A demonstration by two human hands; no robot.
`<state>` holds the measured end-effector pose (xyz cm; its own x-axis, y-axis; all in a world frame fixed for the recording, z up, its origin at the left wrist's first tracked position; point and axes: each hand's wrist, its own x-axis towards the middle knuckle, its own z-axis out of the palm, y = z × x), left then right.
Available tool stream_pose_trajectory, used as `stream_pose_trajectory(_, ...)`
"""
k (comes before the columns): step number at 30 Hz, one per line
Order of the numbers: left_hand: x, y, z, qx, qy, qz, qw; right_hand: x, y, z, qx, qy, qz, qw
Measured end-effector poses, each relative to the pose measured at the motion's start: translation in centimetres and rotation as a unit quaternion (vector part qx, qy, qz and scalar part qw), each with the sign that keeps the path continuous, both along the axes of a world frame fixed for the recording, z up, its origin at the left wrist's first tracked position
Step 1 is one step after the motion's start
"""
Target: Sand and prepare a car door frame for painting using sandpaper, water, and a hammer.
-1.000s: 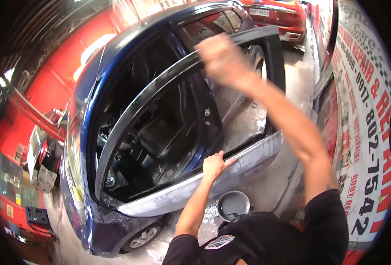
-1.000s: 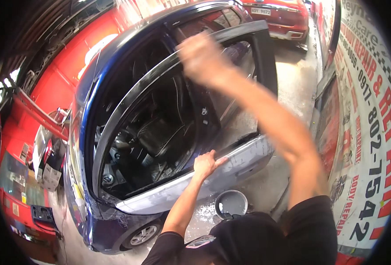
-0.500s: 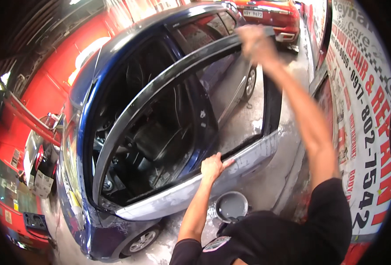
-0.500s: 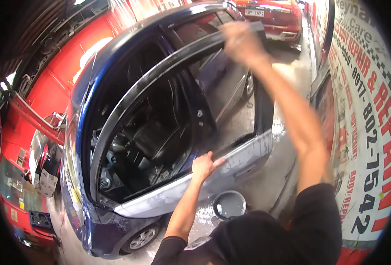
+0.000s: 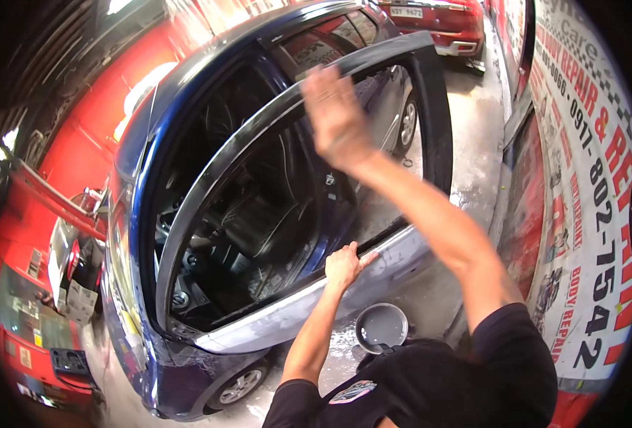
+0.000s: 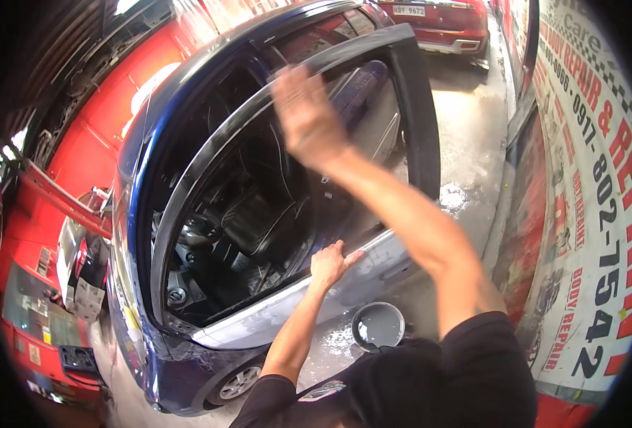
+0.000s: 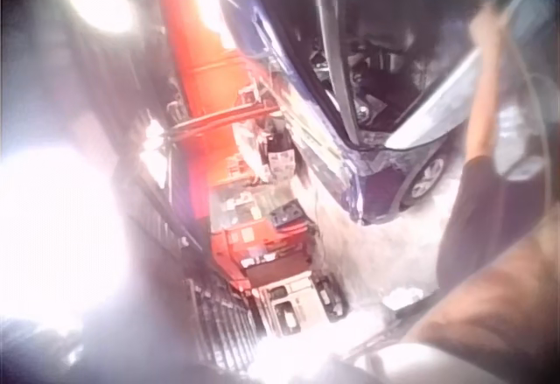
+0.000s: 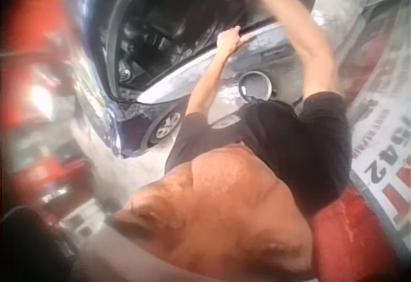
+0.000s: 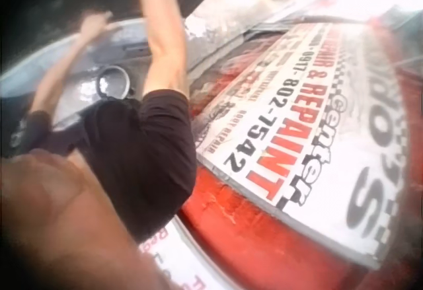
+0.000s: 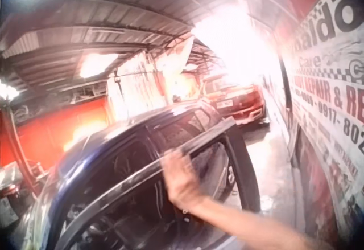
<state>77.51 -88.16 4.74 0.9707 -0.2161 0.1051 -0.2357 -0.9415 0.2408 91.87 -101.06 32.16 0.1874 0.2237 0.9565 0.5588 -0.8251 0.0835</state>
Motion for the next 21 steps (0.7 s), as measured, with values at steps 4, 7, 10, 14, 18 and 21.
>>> stream_pose_trajectory(4, -0.5, 0.8, 0.9, -0.005, 0.047, 0.016, 0.999, 2.0, -3.0, -0.8, -0.118, -0.032, -0.001, 0.992)
stream_pose_trajectory(7, 0.2, -0.4, 0.4, -0.003, -0.003, 0.000, 1.000, 4.6, -12.3, -0.8, 0.037, 0.008, -0.091, 0.995)
stream_pose_trajectory(10, 0.1, -0.7, 0.7, 0.018, 0.021, -0.009, 1.000, 1.8, -2.5, -1.4, 0.089, 0.000, -0.008, 0.996)
stream_pose_trajectory(14, 0.4, -0.1, 1.0, 0.004, 0.023, 0.004, 1.000, -2.5, 8.5, -3.5, -0.087, 0.013, 0.133, 0.987)
stream_pose_trajectory(18, -0.7, 0.0, 1.2, 0.011, 0.043, 0.002, 0.999, 2.1, -2.4, -2.4, -0.117, -0.032, 0.004, 0.993)
stream_pose_trajectory(21, -0.3, 0.0, 1.0, 0.001, 0.064, 0.000, 0.998, 3.8, -8.3, -3.0, -0.033, -0.022, -0.072, 0.997)
